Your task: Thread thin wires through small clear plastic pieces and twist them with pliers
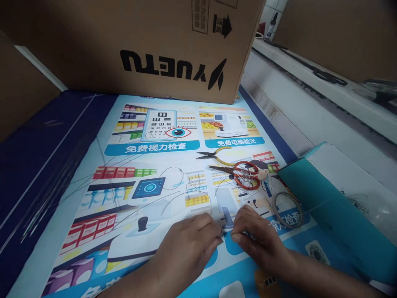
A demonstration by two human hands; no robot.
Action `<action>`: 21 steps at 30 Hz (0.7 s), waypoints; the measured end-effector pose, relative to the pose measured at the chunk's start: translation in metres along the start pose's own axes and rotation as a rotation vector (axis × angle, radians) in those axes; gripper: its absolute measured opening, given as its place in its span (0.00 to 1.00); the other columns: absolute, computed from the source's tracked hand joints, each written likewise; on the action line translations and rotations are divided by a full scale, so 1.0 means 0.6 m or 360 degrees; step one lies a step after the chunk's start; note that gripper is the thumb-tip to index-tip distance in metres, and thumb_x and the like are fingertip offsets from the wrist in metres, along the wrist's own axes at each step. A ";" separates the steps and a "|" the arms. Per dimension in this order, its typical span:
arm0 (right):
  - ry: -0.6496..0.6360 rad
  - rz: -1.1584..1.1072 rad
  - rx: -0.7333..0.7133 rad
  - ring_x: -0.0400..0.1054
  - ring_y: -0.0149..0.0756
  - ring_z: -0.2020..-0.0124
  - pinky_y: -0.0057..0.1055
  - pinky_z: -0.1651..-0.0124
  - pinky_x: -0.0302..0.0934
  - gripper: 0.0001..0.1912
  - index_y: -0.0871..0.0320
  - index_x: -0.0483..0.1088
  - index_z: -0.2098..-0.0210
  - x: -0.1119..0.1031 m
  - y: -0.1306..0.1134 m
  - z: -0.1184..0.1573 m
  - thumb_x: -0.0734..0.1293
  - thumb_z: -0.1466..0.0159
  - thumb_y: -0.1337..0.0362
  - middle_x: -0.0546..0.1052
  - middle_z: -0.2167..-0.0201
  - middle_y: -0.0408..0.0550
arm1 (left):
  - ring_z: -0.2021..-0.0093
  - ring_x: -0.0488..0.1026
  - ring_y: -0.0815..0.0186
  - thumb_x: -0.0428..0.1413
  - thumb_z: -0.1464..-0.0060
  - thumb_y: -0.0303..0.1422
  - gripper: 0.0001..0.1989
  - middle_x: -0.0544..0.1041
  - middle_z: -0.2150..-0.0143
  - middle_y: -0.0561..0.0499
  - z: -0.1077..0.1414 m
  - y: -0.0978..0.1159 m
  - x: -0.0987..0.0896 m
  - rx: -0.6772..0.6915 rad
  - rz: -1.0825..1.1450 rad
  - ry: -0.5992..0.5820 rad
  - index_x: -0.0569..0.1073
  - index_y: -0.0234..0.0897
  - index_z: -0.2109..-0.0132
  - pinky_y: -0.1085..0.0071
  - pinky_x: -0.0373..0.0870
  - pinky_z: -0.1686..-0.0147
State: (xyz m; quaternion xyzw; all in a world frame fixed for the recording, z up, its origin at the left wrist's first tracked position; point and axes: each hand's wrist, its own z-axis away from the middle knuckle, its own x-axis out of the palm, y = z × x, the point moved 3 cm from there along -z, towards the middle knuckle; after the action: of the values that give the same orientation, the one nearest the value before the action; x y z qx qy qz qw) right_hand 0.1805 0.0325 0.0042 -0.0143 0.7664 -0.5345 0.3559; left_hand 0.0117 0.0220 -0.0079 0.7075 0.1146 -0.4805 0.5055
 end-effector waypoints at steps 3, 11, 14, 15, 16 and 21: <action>0.0001 -0.0148 0.0053 0.62 0.34 0.68 0.34 0.64 0.58 0.06 0.56 0.65 0.70 0.006 -0.008 -0.002 0.60 0.36 0.65 0.68 0.73 0.45 | 0.67 0.70 0.66 0.50 0.44 0.31 0.04 0.73 0.67 0.52 0.004 0.005 0.003 0.0027 0.0131 0.0054 0.70 0.41 0.64 0.72 0.64 0.70; 0.0034 -0.0143 0.0022 0.61 0.35 0.69 0.35 0.64 0.56 0.06 0.56 0.64 0.70 0.010 -0.011 0.001 0.59 0.36 0.66 0.68 0.74 0.45 | 0.69 0.69 0.67 0.49 0.44 0.28 0.06 0.72 0.69 0.52 0.007 0.012 0.000 0.0088 0.0263 0.0120 0.69 0.39 0.67 0.73 0.62 0.72; 0.0109 -0.0147 0.0091 0.60 0.35 0.69 0.35 0.63 0.56 0.05 0.56 0.63 0.69 0.000 -0.005 0.002 0.59 0.36 0.67 0.67 0.73 0.44 | 0.70 0.68 0.66 0.46 0.43 0.27 0.09 0.71 0.71 0.51 0.007 0.014 -0.004 0.0124 0.0156 0.0102 0.69 0.38 0.69 0.72 0.61 0.73; 0.0142 -0.0148 0.0136 0.60 0.35 0.69 0.35 0.63 0.56 0.05 0.56 0.62 0.69 -0.004 -0.001 0.003 0.59 0.36 0.67 0.67 0.73 0.44 | 0.70 0.68 0.66 0.46 0.43 0.27 0.09 0.71 0.71 0.51 0.006 0.013 -0.005 0.0123 0.0122 0.0088 0.69 0.38 0.69 0.71 0.62 0.73; 0.0167 -0.0143 0.0172 0.60 0.34 0.69 0.35 0.63 0.56 0.05 0.56 0.62 0.69 -0.008 0.003 0.003 0.59 0.36 0.67 0.66 0.73 0.45 | 0.70 0.68 0.65 0.46 0.43 0.28 0.09 0.71 0.70 0.51 0.006 0.011 -0.006 0.0111 0.0089 0.0068 0.69 0.38 0.69 0.71 0.62 0.73; 0.0118 0.0050 0.0098 0.60 0.35 0.68 0.35 0.63 0.55 0.05 0.56 0.62 0.70 -0.010 0.013 0.000 0.59 0.37 0.69 0.67 0.73 0.45 | 0.68 0.69 0.63 0.47 0.44 0.26 0.09 0.72 0.68 0.49 0.003 -0.004 -0.004 0.0046 -0.0207 -0.0025 0.71 0.39 0.63 0.68 0.65 0.71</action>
State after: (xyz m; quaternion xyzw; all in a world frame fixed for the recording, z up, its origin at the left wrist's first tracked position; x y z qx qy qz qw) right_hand 0.1877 0.0385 0.0007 0.0284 0.7623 -0.5525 0.3359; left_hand 0.0077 0.0224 -0.0076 0.7019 0.1492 -0.5195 0.4639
